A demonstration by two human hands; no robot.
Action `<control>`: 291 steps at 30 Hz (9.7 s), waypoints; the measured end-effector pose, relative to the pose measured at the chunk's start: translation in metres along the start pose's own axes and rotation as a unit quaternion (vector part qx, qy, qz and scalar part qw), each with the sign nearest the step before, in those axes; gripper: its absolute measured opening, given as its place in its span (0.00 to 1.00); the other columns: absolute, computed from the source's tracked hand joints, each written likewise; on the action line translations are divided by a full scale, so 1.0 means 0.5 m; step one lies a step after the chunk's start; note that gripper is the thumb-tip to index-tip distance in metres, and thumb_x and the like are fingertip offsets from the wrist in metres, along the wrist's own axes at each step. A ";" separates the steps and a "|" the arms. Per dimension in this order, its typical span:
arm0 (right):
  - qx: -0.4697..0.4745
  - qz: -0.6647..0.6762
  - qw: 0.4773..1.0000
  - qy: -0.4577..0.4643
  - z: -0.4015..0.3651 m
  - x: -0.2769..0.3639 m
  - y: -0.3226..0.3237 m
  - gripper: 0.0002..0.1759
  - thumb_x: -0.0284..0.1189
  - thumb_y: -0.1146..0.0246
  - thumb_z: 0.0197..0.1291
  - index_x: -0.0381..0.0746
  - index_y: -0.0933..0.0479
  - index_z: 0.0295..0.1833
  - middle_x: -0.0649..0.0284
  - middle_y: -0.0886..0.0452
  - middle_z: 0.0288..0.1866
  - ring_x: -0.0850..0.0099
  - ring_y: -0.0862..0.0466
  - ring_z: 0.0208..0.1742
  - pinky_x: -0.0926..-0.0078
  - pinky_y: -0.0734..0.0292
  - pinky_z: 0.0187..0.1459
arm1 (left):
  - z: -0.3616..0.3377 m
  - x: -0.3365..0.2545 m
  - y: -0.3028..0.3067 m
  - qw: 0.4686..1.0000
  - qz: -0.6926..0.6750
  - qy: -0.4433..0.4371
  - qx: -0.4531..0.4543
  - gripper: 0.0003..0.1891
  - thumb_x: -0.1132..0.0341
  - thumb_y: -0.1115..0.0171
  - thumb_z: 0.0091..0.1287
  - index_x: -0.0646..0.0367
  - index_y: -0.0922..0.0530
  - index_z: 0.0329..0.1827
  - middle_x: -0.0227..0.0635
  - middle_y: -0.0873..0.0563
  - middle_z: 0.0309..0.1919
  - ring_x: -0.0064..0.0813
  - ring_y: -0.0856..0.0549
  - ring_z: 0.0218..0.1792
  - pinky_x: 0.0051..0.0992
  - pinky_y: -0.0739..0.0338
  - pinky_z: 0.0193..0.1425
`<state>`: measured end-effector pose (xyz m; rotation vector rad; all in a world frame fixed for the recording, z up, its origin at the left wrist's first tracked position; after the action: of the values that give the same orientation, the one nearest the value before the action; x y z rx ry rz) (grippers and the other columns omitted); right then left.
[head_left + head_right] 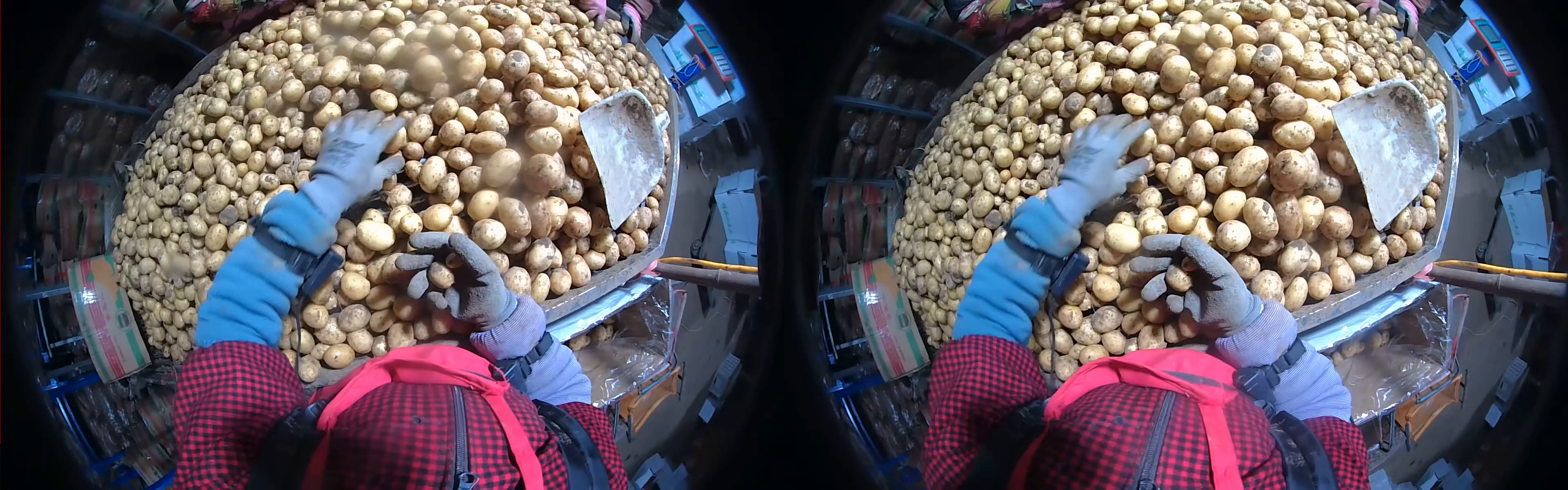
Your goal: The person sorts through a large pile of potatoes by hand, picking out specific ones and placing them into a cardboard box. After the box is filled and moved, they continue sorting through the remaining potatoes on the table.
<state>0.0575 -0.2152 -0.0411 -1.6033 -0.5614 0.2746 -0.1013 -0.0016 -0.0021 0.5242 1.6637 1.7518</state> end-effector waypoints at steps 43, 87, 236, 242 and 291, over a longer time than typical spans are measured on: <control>0.007 -0.127 0.991 -0.033 0.000 -0.006 0.003 0.34 0.46 0.52 0.86 0.36 0.42 0.85 0.48 0.18 0.65 0.63 0.12 0.51 0.79 0.14 0.36 | -0.058 0.155 0.055 0.972 -0.049 0.221 -0.067 0.39 0.41 0.31 0.71 0.52 0.28 0.80 0.55 0.21 0.72 0.54 0.22 0.73 0.46 0.30 0.79; -0.018 -0.062 0.996 -0.055 -0.002 0.009 -0.017 0.30 0.47 0.50 0.85 0.38 0.33 0.79 0.49 0.16 0.66 0.73 0.10 0.49 0.87 0.17 0.38 | 0.170 0.155 -0.028 0.985 0.158 -0.010 0.069 0.24 0.53 0.33 0.72 0.47 0.20 0.69 0.38 0.17 0.65 0.44 0.18 0.65 0.46 0.23 0.70; -0.025 -0.104 0.993 -0.059 0.007 0.005 -0.020 0.33 0.49 0.55 0.86 0.37 0.35 0.81 0.52 0.16 0.67 0.71 0.12 0.51 0.78 0.20 0.43 | -0.110 0.045 0.089 0.950 -0.158 0.098 0.250 0.30 0.39 0.32 0.70 0.52 0.15 0.65 0.44 0.11 0.53 0.46 0.11 0.56 0.42 0.19 0.64; -0.017 -0.170 0.984 -0.046 0.008 0.011 -0.032 0.33 0.49 0.55 0.86 0.37 0.35 0.82 0.53 0.16 0.67 0.71 0.11 0.53 0.80 0.20 0.44 | -0.051 0.106 0.057 0.981 -0.033 0.129 0.144 0.22 0.50 0.36 0.75 0.51 0.15 0.65 0.43 0.10 0.55 0.47 0.10 0.53 0.39 0.17 0.60; -0.013 -0.235 0.962 0.135 0.001 -0.018 -0.046 0.33 0.50 0.56 0.86 0.42 0.37 0.84 0.50 0.21 0.72 0.58 0.14 0.63 0.66 0.13 0.52 | -0.226 -0.173 0.150 0.969 -0.212 -0.126 -0.011 0.23 0.55 0.31 0.72 0.60 0.15 0.63 0.49 0.11 0.57 0.52 0.12 0.57 0.48 0.19 0.62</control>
<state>0.0452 -0.2185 -0.0199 -1.4519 -0.7127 -0.3042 -0.1317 -0.1411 0.0718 0.3323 1.4464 1.3314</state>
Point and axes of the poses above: each hand's wrist, its own z-axis towards the middle knuckle, its own y-axis out of the back of the hand, x = y × z, the point moved 2 cm from there along z, towards the middle knuckle
